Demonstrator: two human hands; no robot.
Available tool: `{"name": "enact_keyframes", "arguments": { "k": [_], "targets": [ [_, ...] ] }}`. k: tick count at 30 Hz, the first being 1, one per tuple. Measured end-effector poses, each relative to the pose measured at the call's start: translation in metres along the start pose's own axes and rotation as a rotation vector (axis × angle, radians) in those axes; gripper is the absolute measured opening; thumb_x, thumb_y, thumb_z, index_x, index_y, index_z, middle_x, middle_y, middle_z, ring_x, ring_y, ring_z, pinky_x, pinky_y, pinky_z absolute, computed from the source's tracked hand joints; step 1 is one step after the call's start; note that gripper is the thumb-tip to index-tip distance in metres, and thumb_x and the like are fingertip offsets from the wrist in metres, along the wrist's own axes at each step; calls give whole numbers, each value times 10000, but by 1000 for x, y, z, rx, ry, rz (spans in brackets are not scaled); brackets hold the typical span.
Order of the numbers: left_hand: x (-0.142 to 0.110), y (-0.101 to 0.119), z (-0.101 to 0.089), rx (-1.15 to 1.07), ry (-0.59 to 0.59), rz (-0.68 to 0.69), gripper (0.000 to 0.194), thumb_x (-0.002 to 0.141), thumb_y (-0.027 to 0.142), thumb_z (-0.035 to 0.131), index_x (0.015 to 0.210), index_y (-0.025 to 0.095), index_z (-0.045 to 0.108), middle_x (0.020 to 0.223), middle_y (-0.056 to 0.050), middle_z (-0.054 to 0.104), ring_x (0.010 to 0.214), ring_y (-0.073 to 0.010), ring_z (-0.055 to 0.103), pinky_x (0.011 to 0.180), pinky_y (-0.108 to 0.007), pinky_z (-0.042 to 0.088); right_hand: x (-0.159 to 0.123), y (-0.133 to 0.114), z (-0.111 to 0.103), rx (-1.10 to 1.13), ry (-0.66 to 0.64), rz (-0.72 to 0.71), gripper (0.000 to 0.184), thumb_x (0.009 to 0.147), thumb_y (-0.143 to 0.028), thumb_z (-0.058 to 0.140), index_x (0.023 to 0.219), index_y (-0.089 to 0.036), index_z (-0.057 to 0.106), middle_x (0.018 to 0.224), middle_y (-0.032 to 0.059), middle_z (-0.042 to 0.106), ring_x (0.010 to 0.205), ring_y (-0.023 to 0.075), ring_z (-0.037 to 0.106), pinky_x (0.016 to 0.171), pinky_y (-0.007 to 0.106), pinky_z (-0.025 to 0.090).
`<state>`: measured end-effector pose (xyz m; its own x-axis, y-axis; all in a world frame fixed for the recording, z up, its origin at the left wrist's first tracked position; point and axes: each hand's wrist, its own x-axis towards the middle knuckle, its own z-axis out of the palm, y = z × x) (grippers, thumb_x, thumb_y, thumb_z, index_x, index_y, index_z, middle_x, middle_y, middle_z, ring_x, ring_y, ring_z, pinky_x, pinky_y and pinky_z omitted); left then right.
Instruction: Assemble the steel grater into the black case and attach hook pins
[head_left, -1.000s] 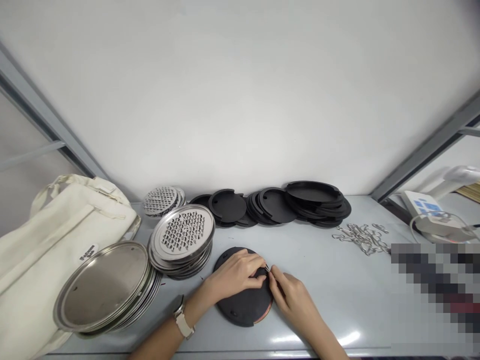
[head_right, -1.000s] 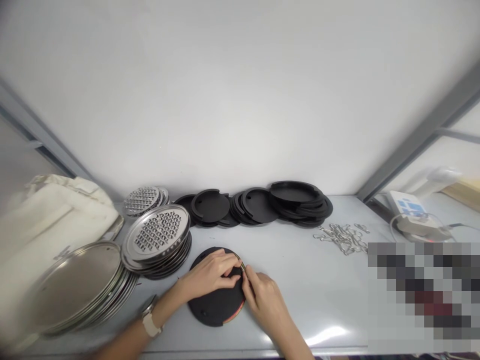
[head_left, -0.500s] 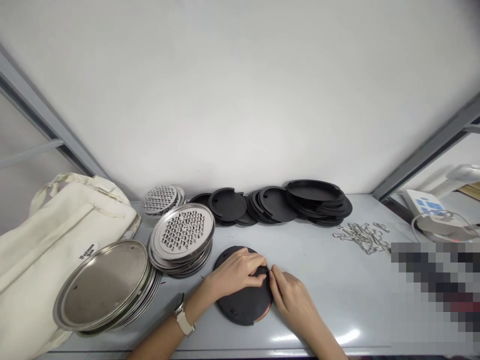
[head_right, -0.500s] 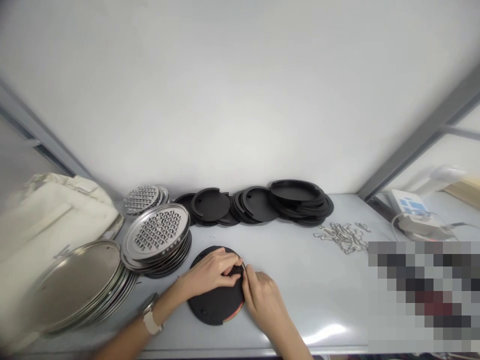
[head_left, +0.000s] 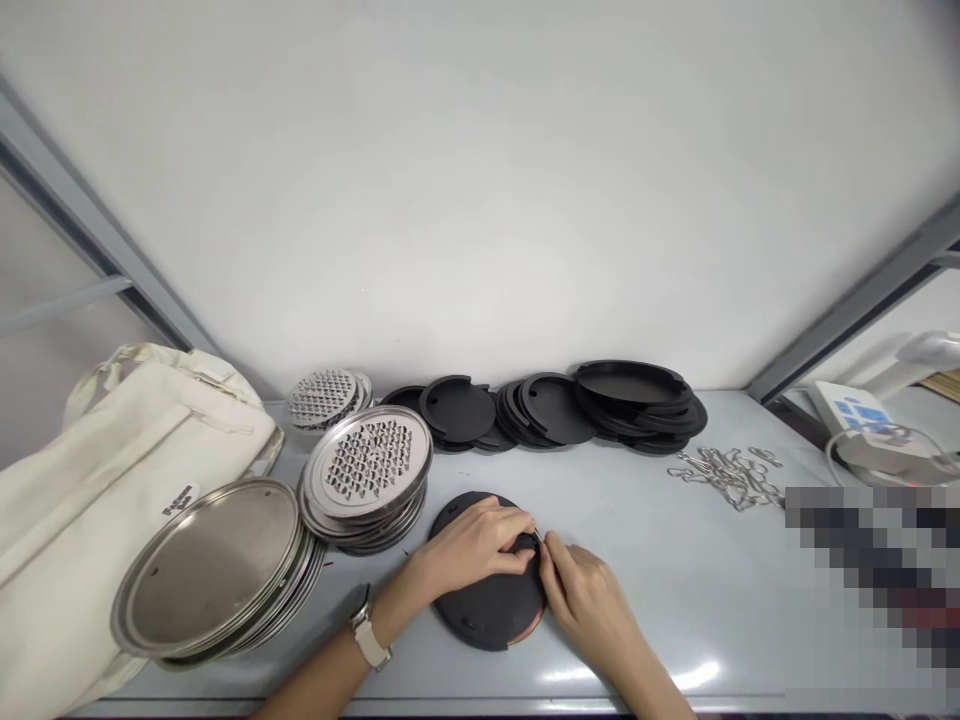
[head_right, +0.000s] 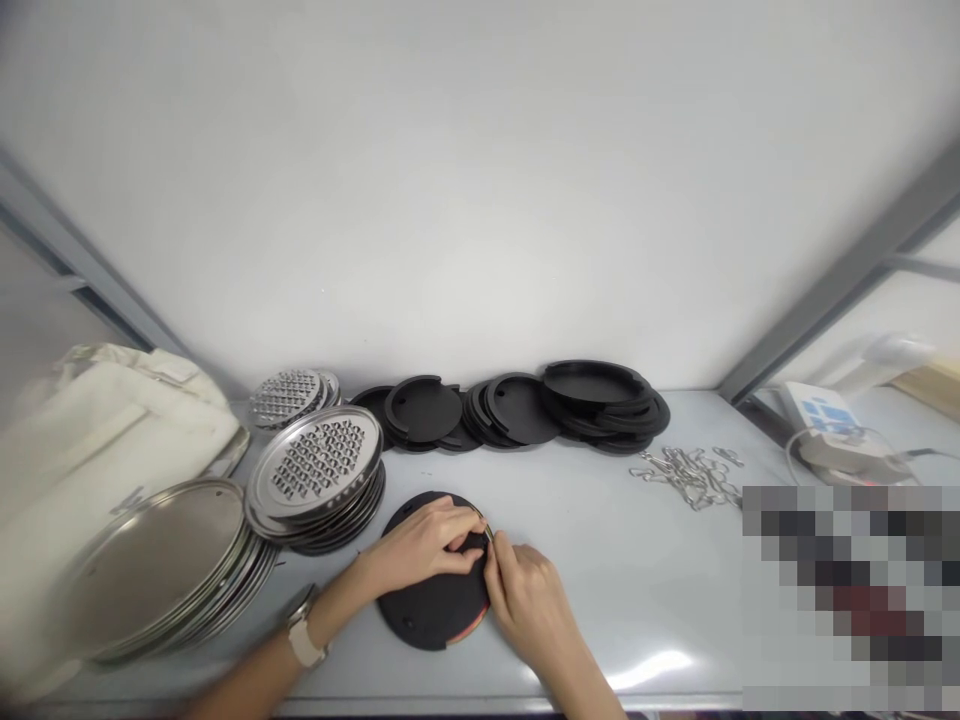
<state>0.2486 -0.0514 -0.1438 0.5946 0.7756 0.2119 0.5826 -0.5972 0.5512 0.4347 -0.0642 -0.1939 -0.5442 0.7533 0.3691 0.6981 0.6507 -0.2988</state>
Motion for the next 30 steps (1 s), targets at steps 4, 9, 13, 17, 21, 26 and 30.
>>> {"name": "enact_keyframes", "arguments": {
  "k": [4, 9, 13, 17, 21, 26, 30],
  "targets": [
    [0, 0, 0, 2, -2, 4, 126, 812, 160, 576, 798, 177, 452, 718, 41, 531, 662, -106, 486, 740, -230, 365, 0, -2, -2, -3, 28, 3, 202, 940, -215, 295, 814, -182, 451, 555, -4, 525, 484, 147, 496, 506, 267, 319],
    [0, 1, 1, -5, -8, 5, 105, 817, 162, 575, 837, 174, 473, 751, 30, 553, 677, -114, 502, 747, -237, 371, 0, -2, -2, -18, 64, -11, 213, 936, -214, 312, 786, -182, 461, 551, -2, 524, 486, 142, 483, 514, 265, 309],
    [0, 1, 1, -7, -10, 5, 113, 811, 166, 588, 851, 172, 482, 764, 29, 558, 684, -113, 507, 748, -233, 374, -1, -1, -1, -7, 110, -23, 206, 934, -217, 327, 783, -182, 463, 543, -10, 517, 480, 138, 470, 513, 265, 303],
    [0, 1, 1, -7, -8, 5, 117, 809, 163, 588, 870, 168, 488, 779, 26, 565, 692, -113, 513, 749, -231, 377, -1, 0, 1, -1, 145, -30, 194, 933, -218, 343, 782, -182, 461, 540, -17, 503, 482, 135, 463, 521, 262, 302],
    [0, 2, 1, -1, -6, 7, 113, 814, 166, 580, 885, 169, 491, 797, 21, 572, 710, -116, 526, 755, -236, 380, -1, 0, 0, 11, 142, -25, 198, 930, -213, 348, 761, -186, 449, 534, -21, 487, 479, 130, 451, 517, 259, 294],
    [0, 4, 1, 24, -12, 14, 118, 827, 181, 574, 910, 172, 490, 823, 20, 579, 744, -117, 535, 758, -232, 387, -2, 0, -2, 18, 161, -30, 191, 925, -207, 355, 757, -186, 444, 534, -23, 474, 477, 126, 440, 515, 257, 290],
    [1, 1, 3, 82, 19, -6, 36, 876, 191, 508, 902, 170, 495, 876, 0, 584, 796, -133, 540, 797, -259, 383, -4, 0, -4, 41, 238, -27, 181, 915, -181, 357, 745, -190, 418, 532, -27, 430, 484, 126, 421, 511, 256, 286]
  ]
}}
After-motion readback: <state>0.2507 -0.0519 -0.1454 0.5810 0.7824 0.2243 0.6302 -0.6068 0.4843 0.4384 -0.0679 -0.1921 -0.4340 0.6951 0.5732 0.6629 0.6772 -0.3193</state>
